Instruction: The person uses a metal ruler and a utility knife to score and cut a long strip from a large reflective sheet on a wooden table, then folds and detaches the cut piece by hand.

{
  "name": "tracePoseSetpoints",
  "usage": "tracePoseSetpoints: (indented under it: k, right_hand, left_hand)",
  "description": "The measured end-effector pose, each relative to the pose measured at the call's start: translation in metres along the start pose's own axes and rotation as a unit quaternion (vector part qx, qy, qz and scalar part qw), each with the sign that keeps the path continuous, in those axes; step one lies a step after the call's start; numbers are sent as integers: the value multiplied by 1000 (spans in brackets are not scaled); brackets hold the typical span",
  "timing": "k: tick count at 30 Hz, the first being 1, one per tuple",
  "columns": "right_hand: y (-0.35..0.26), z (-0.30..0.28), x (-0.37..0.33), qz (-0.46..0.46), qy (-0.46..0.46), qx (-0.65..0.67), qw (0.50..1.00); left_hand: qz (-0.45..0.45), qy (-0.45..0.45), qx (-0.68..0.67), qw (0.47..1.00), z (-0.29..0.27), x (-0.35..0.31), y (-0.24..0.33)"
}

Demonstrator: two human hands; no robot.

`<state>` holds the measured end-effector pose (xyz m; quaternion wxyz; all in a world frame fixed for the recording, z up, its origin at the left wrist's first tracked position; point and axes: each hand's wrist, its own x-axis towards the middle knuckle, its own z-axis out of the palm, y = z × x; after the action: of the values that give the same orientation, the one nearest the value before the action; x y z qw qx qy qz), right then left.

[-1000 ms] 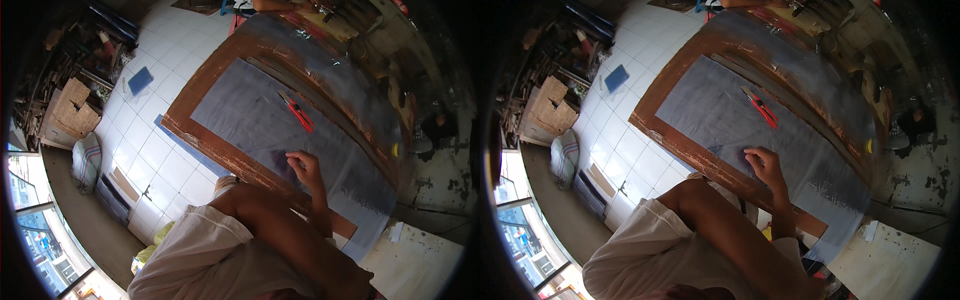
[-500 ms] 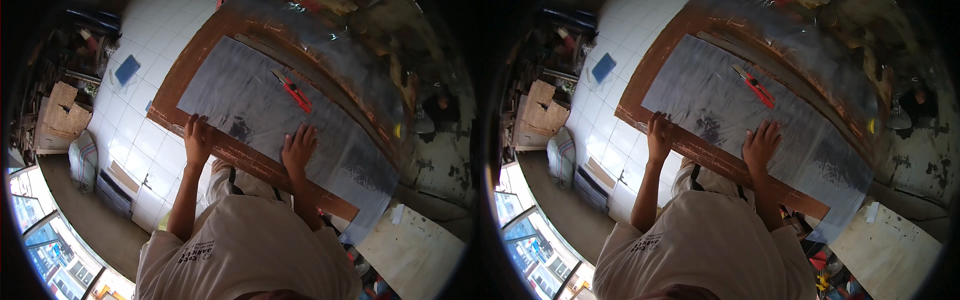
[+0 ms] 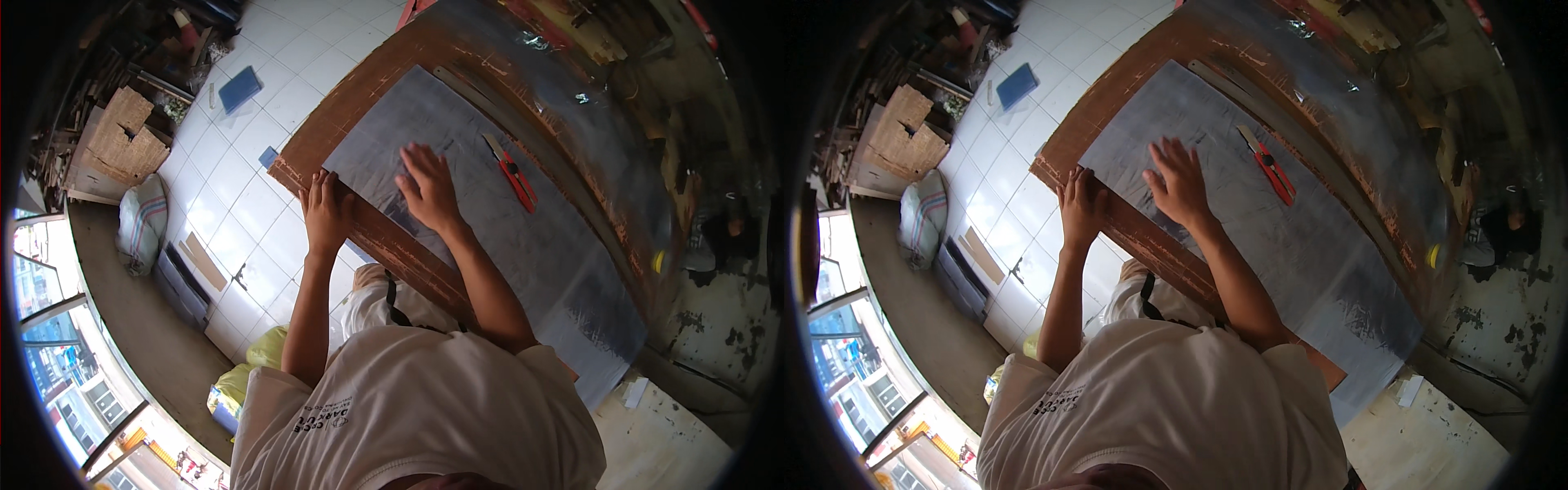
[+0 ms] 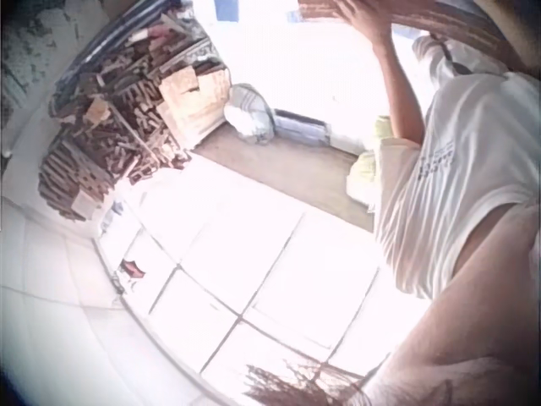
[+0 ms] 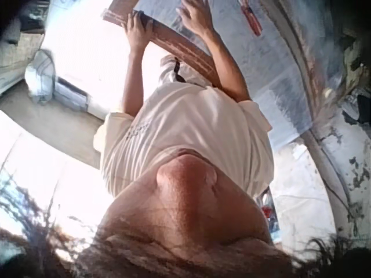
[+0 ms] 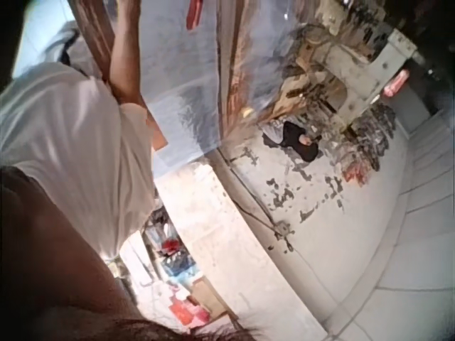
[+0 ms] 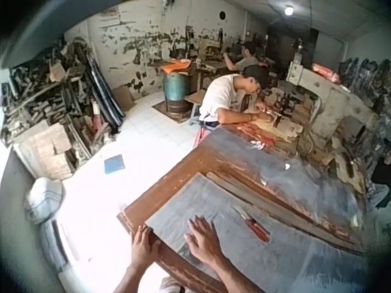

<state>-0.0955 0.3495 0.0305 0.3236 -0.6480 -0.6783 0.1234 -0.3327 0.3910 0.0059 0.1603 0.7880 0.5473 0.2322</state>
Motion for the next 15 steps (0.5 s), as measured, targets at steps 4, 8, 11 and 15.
tracePoseSetpoints:
  k: [4, 8, 11, 15]
  right_hand:
    - [21, 24, 14, 78, 43, -200, 976]
    - [-18, 37, 24, -124, -144, 8, 982]
    - [-8, 22, 66, -6, -120, 172, 978]
    - [39, 41, 108, 60, 2, -157, 986]
  left_hand:
    - [-12, -44, -1, 999, -4, 5, 4]
    - [-2, -65, -4, 998, -10, 2, -10]
    - [17, -68, -6, 998, -14, 1, -12]
    - [28, -73, -24, 997, -17, 10, -6]
